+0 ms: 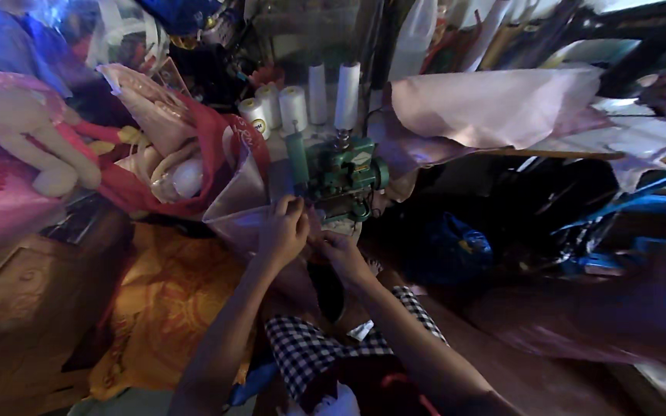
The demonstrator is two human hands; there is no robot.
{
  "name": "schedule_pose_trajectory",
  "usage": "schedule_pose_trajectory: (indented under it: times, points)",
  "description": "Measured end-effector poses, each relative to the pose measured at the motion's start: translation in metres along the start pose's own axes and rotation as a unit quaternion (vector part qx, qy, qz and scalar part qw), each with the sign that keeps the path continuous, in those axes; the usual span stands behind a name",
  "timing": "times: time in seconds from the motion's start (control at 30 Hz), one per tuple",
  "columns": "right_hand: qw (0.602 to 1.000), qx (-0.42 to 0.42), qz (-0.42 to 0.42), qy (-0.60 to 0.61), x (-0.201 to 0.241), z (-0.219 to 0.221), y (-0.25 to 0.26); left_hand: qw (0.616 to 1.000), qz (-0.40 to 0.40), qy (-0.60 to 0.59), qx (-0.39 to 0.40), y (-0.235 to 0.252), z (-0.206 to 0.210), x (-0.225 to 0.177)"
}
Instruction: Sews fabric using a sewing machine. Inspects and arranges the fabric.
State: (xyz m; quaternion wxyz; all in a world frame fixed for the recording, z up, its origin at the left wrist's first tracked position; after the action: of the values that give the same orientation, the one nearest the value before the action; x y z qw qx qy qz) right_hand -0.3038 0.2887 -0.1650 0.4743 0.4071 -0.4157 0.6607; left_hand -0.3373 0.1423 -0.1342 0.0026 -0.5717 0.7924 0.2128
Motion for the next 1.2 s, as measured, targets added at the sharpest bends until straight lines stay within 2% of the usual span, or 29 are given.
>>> schedule_pose_trajectory:
  times: [0.17, 0.5, 0.63, 0.83, 1.03, 1.2]
  points:
    - [1.0, -0.009, -0.01, 0.017, -0.002, 0.001, 0.003, 0.999, 0.002, -0.012, 0.039, 0.005, -0.005, 0.006]
    - [0.997, -0.025, 0.004, 0.079, 0.0, 0.005, 0.007, 0.998, 0.018, 0.048, 0.045, 0.008, -0.003, 0.015]
    - [0.997, 0.031, -0.023, 0.062, -0.01, 0.003, 0.007, 0.998, 0.02, 0.041, 0.053, 0.013, -0.004, 0.017]
    - [0.985, 0.145, -0.012, -0.09, -0.027, 0.009, -0.002, 0.998, 0.022, 0.051, 0.039, 0.021, -0.003, 0.025]
    - [0.986, 0.134, 0.005, -0.098, -0.027, 0.018, -0.007, 0.998, 0.007, -0.05, 0.047, 0.026, -0.004, 0.036]
    - [0.989, 0.124, 0.0, -0.075, -0.026, 0.019, -0.007, 0.99, 0.019, -0.103, 0.09, 0.029, 0.002, 0.049]
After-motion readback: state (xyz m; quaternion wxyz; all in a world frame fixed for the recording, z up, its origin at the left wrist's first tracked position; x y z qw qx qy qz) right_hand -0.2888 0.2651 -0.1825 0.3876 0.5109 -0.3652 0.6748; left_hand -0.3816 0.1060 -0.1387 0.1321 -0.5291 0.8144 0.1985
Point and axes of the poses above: each hand's wrist, its own y-axis towards the middle knuckle, its own z-axis out of the palm, x = y × z, the point moved 2 cm from there along y, towards the middle knuckle, and after that the axes turned 10 degrees about y, right-handed, at the moved point
